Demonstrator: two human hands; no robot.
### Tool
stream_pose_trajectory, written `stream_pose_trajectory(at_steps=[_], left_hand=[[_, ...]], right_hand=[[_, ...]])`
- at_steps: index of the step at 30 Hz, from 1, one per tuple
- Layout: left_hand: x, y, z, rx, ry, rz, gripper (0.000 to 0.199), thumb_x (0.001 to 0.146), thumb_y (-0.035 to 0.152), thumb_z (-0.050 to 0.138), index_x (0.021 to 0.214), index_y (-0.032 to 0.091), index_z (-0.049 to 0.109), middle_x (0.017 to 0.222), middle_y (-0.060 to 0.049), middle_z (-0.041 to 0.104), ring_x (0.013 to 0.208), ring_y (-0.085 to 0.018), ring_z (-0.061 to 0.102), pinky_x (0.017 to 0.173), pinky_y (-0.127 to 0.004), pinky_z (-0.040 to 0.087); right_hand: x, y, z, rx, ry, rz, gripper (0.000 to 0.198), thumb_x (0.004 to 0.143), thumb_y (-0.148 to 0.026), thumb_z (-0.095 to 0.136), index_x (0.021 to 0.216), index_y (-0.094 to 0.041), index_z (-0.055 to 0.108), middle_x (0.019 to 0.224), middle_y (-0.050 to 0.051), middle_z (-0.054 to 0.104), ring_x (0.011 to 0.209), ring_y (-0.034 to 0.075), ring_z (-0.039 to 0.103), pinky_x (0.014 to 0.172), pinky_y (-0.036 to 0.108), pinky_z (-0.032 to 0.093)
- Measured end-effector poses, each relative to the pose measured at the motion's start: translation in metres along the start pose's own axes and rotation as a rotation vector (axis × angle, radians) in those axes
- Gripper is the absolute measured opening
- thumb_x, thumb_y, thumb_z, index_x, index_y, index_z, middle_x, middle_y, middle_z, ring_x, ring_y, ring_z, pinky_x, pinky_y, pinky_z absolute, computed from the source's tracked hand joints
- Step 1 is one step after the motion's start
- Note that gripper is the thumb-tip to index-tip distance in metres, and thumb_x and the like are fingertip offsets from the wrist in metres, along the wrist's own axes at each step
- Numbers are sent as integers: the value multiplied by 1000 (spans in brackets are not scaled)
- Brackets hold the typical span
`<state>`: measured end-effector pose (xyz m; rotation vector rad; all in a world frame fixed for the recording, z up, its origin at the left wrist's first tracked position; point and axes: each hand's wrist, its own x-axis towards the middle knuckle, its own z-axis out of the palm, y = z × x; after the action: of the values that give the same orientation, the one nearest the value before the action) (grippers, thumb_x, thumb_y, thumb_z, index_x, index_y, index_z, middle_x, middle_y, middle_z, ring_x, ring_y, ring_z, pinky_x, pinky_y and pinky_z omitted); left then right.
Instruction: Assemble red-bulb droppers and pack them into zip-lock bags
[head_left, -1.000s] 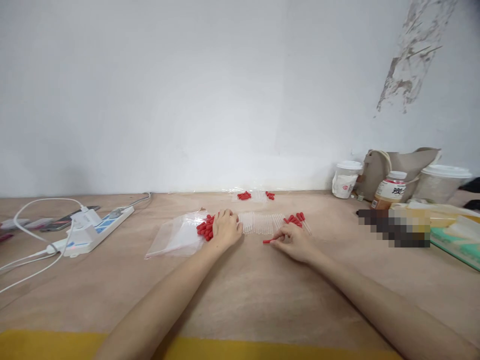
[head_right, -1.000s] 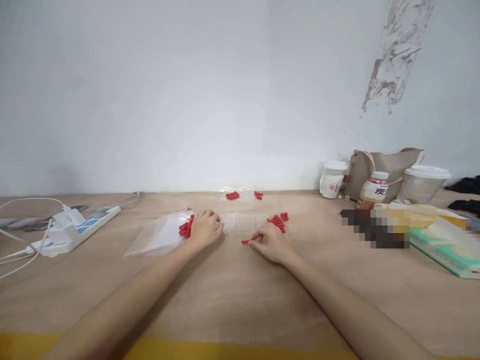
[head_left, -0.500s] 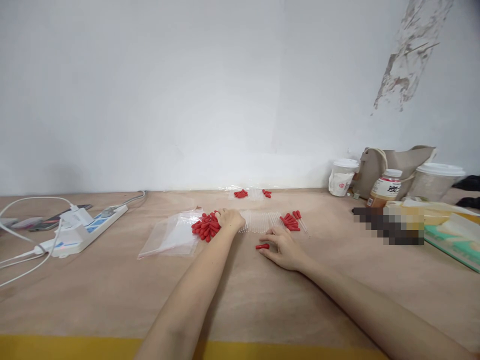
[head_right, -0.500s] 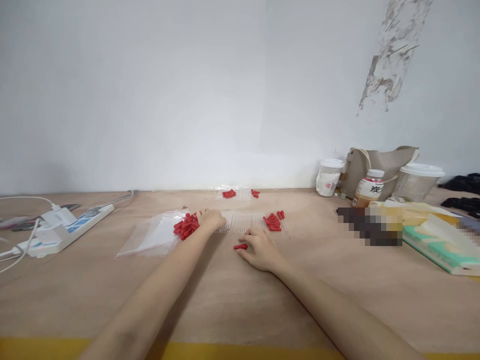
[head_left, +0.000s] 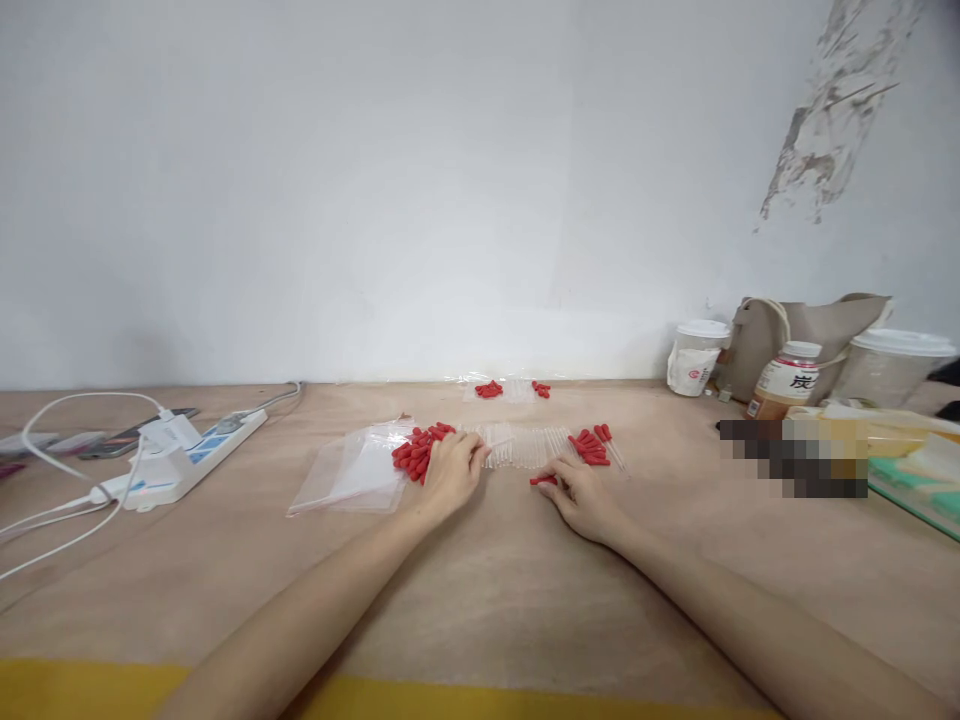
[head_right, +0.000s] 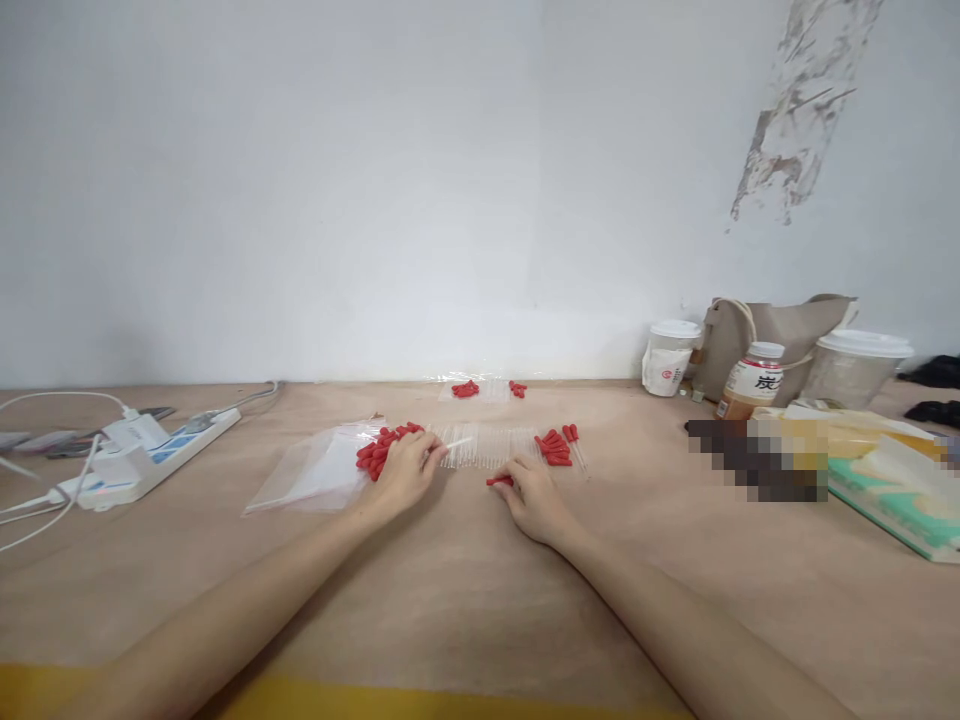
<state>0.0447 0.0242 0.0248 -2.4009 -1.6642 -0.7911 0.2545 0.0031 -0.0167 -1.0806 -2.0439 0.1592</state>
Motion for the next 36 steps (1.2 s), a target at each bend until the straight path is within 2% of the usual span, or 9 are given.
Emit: stream_pose_trajectory(at_steps=[3, 6, 8, 13, 21, 28, 36], left_hand=[[-29, -9, 3, -166, 54, 145, 21, 89, 25, 33, 80, 19, 52, 78, 0, 60, 74, -15, 52, 71, -29, 32], [-40, -14, 8, -211, 51, 205, 18, 88, 21, 33, 84, 19, 50, 79, 0, 59, 74, -15, 52, 72, -30, 31], [-39, -14, 10, -213, 41, 220, 17, 88, 20, 33, 86, 20, 50, 82, -1, 60, 78, -16, 52, 74, -31, 30], [-37, -11, 10, -217, -8, 229, 19, 89, 18, 32, 90, 21, 51, 87, -2, 61, 83, -16, 53, 77, -31, 29], [-40, -11, 9, -217, -8, 244, 18, 88, 18, 34, 88, 20, 52, 87, -1, 62, 84, -15, 53, 80, -30, 29], [-37, -7, 12, -221, -16, 294, 19, 88, 18, 34, 88, 20, 53, 87, -1, 62, 84, -15, 54, 80, -30, 29], [-36, -7, 12, -210, -52, 337, 31, 84, 9, 37, 106, 24, 54, 104, -3, 61, 92, -16, 53, 82, -31, 28]], right_hand=[[1, 6, 3, 49, 52, 38, 12, 79, -21, 45, 81, -18, 56, 77, 4, 56, 73, 15, 53, 66, 28, 42], [0, 8, 5, 41, 87, 43, 18, 80, -21, 44, 92, -19, 57, 82, 5, 57, 77, 16, 53, 69, 30, 43], [-2, 8, 4, 47, 85, 19, 22, 81, -20, 42, 96, -20, 58, 85, 6, 57, 79, 16, 53, 72, 31, 43], [-5, 2, -3, 91, 79, -20, 20, 81, -21, 41, 91, -21, 59, 86, 6, 56, 81, 17, 53, 73, 32, 44], [-2, -12, -6, 66, -15, -68, 19, 82, -19, 42, 90, -21, 58, 86, 5, 60, 81, 15, 55, 73, 29, 44], [-3, -21, -4, 112, -33, -105, 20, 83, -21, 41, 91, -20, 59, 87, 4, 60, 79, 13, 55, 70, 26, 44], [-4, -21, -5, 138, -44, -80, 19, 81, -28, 46, 92, -20, 60, 84, 5, 60, 75, 14, 56, 68, 27, 45]])
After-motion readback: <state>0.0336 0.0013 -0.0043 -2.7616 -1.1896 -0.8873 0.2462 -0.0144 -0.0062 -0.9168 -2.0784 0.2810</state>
